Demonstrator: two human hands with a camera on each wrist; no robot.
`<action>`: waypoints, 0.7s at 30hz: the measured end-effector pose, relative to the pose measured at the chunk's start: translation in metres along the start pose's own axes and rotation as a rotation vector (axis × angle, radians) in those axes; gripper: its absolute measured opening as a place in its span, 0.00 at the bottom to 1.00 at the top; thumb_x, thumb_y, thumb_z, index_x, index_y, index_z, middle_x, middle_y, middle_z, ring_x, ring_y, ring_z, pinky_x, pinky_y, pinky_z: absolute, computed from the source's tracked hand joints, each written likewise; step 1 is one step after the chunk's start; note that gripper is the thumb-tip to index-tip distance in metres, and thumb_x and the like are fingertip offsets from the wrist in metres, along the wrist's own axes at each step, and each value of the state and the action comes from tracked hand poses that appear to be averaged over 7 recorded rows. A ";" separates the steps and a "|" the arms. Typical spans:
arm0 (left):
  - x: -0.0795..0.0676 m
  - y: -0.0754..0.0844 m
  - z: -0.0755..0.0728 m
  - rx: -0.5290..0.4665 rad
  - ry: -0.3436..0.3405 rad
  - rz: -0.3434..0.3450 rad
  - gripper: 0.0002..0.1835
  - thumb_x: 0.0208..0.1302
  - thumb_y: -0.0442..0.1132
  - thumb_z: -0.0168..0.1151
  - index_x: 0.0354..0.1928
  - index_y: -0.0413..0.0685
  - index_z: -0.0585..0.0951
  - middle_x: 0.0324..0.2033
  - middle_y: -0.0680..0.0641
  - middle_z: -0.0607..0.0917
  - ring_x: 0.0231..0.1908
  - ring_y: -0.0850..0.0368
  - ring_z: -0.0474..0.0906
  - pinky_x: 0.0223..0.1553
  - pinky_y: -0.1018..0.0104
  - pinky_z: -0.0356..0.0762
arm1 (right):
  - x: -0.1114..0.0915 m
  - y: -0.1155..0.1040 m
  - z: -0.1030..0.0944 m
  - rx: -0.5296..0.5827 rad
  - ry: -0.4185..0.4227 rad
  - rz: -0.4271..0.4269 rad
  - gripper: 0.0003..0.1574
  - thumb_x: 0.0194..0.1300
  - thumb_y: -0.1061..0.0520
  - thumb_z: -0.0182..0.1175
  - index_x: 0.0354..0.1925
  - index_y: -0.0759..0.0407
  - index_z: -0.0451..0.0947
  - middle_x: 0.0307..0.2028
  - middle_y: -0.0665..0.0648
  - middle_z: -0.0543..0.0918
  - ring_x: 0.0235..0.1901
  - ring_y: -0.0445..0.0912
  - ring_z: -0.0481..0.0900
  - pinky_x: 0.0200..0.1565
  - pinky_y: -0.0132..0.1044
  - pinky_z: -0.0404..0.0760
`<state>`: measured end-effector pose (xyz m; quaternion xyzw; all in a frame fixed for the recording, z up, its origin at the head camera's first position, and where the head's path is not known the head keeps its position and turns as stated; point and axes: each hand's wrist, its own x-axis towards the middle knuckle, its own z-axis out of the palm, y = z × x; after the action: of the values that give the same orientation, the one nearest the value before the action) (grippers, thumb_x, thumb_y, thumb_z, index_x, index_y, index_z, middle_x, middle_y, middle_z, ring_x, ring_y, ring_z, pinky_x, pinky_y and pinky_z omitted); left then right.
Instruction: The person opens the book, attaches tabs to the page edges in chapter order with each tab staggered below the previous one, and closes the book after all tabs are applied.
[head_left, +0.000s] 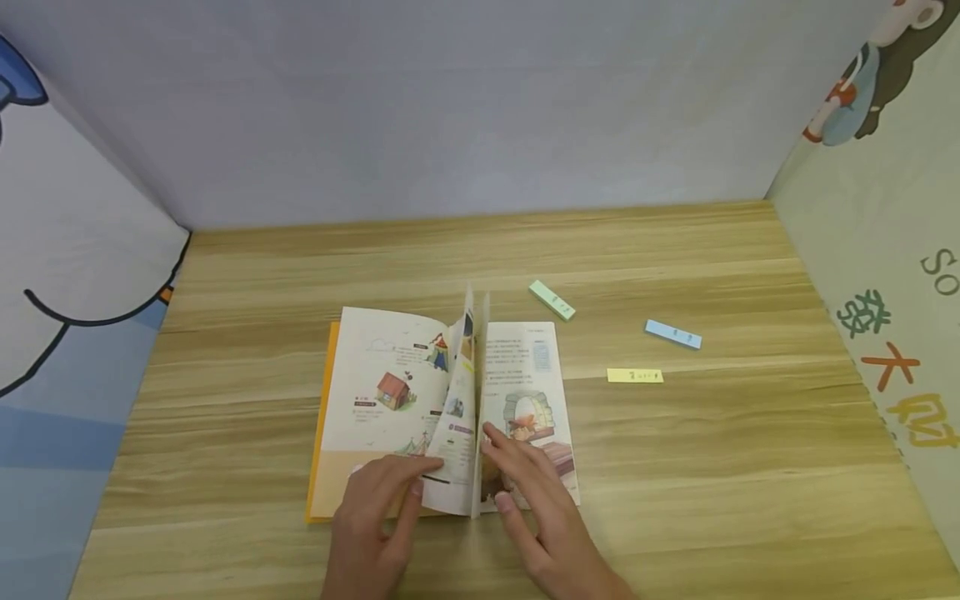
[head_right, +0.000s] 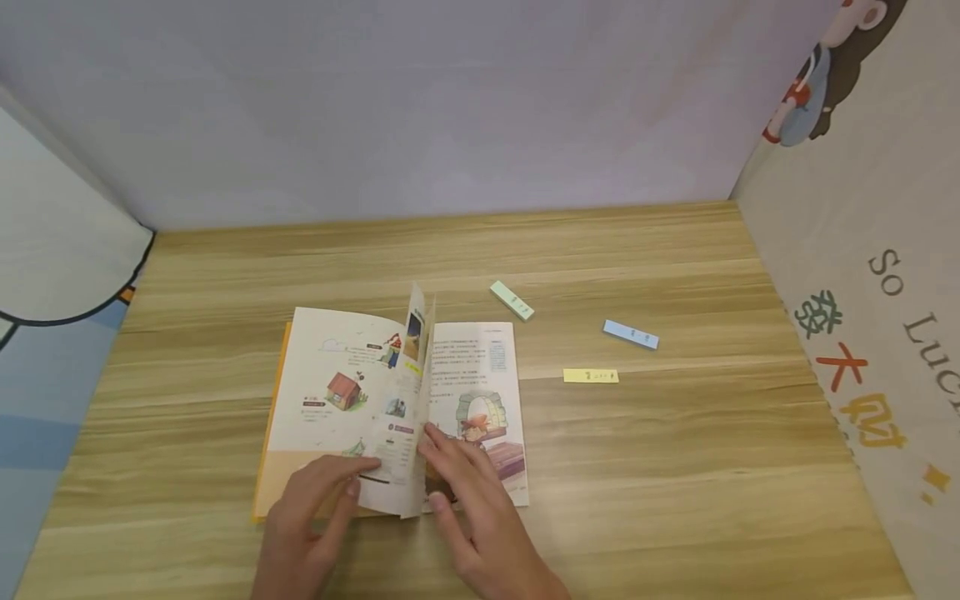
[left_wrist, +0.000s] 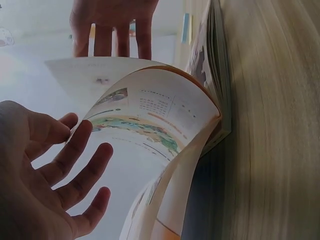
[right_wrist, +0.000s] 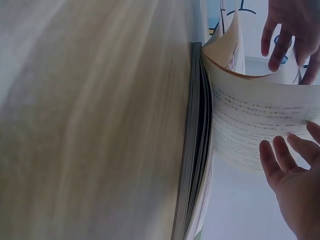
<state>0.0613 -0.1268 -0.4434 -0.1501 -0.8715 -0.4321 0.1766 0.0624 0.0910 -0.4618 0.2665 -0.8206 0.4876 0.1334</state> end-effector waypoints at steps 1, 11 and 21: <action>0.000 0.000 0.000 -0.003 -0.007 0.005 0.23 0.60 0.22 0.67 0.52 0.55 0.88 0.45 0.53 0.90 0.48 0.55 0.83 0.58 0.73 0.69 | 0.000 0.000 0.001 -0.017 -0.009 -0.004 0.31 0.76 0.64 0.55 0.74 0.62 0.68 0.76 0.63 0.70 0.72 0.50 0.70 0.74 0.30 0.66; -0.002 0.008 0.004 0.001 -0.023 -0.008 0.14 0.57 0.39 0.79 0.45 0.58 0.87 0.44 0.54 0.89 0.48 0.53 0.84 0.58 0.68 0.73 | -0.002 0.000 0.004 -0.080 -0.063 -0.029 0.29 0.78 0.62 0.55 0.73 0.57 0.71 0.76 0.62 0.70 0.71 0.50 0.72 0.74 0.30 0.67; -0.001 0.013 0.000 0.061 -0.019 -0.052 0.12 0.51 0.36 0.79 0.38 0.53 0.87 0.43 0.53 0.89 0.47 0.53 0.85 0.54 0.65 0.75 | -0.001 -0.001 0.003 -0.112 -0.061 -0.036 0.28 0.77 0.62 0.55 0.72 0.57 0.72 0.75 0.62 0.71 0.71 0.51 0.72 0.75 0.30 0.65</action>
<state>0.0678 -0.1194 -0.4348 -0.1262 -0.8895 -0.4083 0.1617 0.0637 0.0882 -0.4628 0.2881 -0.8455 0.4300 0.1316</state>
